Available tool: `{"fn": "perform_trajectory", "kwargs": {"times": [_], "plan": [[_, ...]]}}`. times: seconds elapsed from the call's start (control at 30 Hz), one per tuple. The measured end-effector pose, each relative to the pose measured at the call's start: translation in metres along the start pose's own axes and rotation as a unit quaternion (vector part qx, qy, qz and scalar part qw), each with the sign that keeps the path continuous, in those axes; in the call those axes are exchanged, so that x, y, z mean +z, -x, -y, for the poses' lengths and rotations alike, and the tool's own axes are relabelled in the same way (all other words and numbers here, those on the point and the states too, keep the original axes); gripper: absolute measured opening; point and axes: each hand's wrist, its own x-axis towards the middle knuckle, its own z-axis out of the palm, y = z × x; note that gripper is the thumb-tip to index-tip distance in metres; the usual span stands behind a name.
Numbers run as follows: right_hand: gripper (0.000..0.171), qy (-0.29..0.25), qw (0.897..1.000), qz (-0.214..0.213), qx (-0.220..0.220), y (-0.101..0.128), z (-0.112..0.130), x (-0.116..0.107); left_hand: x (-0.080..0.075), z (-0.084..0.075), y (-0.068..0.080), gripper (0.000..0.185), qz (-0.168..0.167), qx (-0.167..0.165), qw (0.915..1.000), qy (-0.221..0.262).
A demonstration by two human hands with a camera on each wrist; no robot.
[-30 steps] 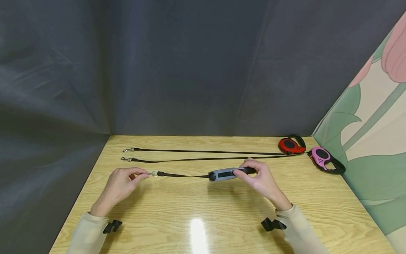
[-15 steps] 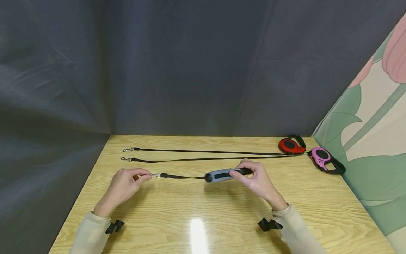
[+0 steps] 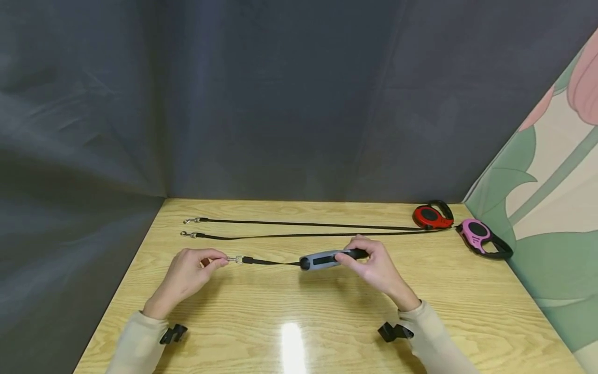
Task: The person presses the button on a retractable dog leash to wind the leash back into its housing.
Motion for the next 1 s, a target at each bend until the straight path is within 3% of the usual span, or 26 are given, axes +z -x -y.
{"fn": "perform_trajectory", "kwargs": {"times": [1.0], "plan": [[0.014, -0.001, 1.000, 0.015, 0.008, -0.008, 0.005, 0.016, 0.005, -0.003, -0.002, 0.007, 0.022, 0.015, 0.9994, 0.021]]}}
